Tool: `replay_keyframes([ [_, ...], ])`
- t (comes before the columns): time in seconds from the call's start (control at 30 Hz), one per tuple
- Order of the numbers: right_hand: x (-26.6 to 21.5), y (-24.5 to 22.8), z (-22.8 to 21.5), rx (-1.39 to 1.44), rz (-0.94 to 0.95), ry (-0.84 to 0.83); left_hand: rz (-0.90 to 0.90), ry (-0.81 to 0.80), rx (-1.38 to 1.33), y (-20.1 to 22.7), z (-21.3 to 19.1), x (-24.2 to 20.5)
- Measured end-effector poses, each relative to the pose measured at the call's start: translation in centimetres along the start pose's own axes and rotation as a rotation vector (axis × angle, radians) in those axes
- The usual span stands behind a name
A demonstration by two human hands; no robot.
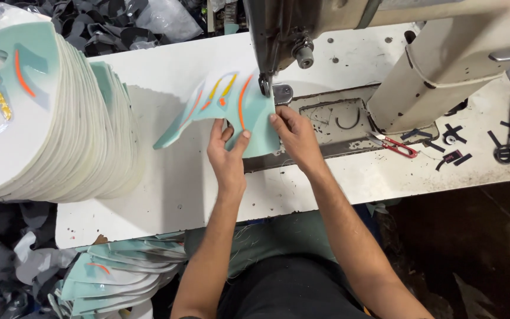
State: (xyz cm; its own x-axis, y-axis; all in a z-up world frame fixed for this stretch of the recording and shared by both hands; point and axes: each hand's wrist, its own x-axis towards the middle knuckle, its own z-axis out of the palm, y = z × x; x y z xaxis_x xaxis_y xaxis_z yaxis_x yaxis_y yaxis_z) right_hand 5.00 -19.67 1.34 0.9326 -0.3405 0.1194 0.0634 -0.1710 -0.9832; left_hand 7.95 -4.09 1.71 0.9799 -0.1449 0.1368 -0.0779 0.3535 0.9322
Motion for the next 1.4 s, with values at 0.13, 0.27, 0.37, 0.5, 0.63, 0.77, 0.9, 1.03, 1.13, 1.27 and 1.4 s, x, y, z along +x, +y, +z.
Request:
replay_keyframes([
  [0.13,-1.0,-0.1,0.1,-0.071,-0.006,0.002,-0.017,0.04,-0.037,-0.5,0.5,1.7],
  [0.27,-1.1,-0.7,0.3,0.077,0.042,-0.011,0.017,0.056,-0.061,-0.8,1.0,3.3],
  [0.37,-0.1,-0.6,0.6,0.116,0.029,0.014,0.04,0.066,-0.091,-1.4,1.3,5.0],
  [0.5,1.0,-1.1,-0.7,0.121,-0.016,0.023,0.054,0.096,-0.06,-3.7,0.9,7.0],
  [0.63,0.1,-5.0,-8.5,-0.605,-0.366,0.302,0.065,0.069,-0.085,-3.7,0.9,8.5],
  [0.77,0.9,-3.1,-20.6,-0.731,-0.829,0.805,0.061,0.102,-0.001,-4.5,0.8,9.5],
  [0.9,-0.1,3.5,-25.5,-0.881,-0.809,0.859,0.062,0.115,-0.061,-6.3,1.5,10.4],
  [1.03,-0.4,5.0,-26.1,-0.76,-0.766,0.744,0.088,0.143,0.139,-5.6,-2.5,10.1],
  [1.13,-1.5,6.9,-23.9,-0.436,-0.616,0.551,0.077,0.014,0.483,1.3,-5.8,6.5],
  [1.27,-5.8,8.2,-21.6,-0.065,-0.377,0.502,0.619,0.015,1.174,13.6,-12.9,4.7],
  [1.4,-5.5,8.7,-9.3,0.016,-0.259,0.218,0.621,0.371,1.455,23.3,-24.0,7.2],
])
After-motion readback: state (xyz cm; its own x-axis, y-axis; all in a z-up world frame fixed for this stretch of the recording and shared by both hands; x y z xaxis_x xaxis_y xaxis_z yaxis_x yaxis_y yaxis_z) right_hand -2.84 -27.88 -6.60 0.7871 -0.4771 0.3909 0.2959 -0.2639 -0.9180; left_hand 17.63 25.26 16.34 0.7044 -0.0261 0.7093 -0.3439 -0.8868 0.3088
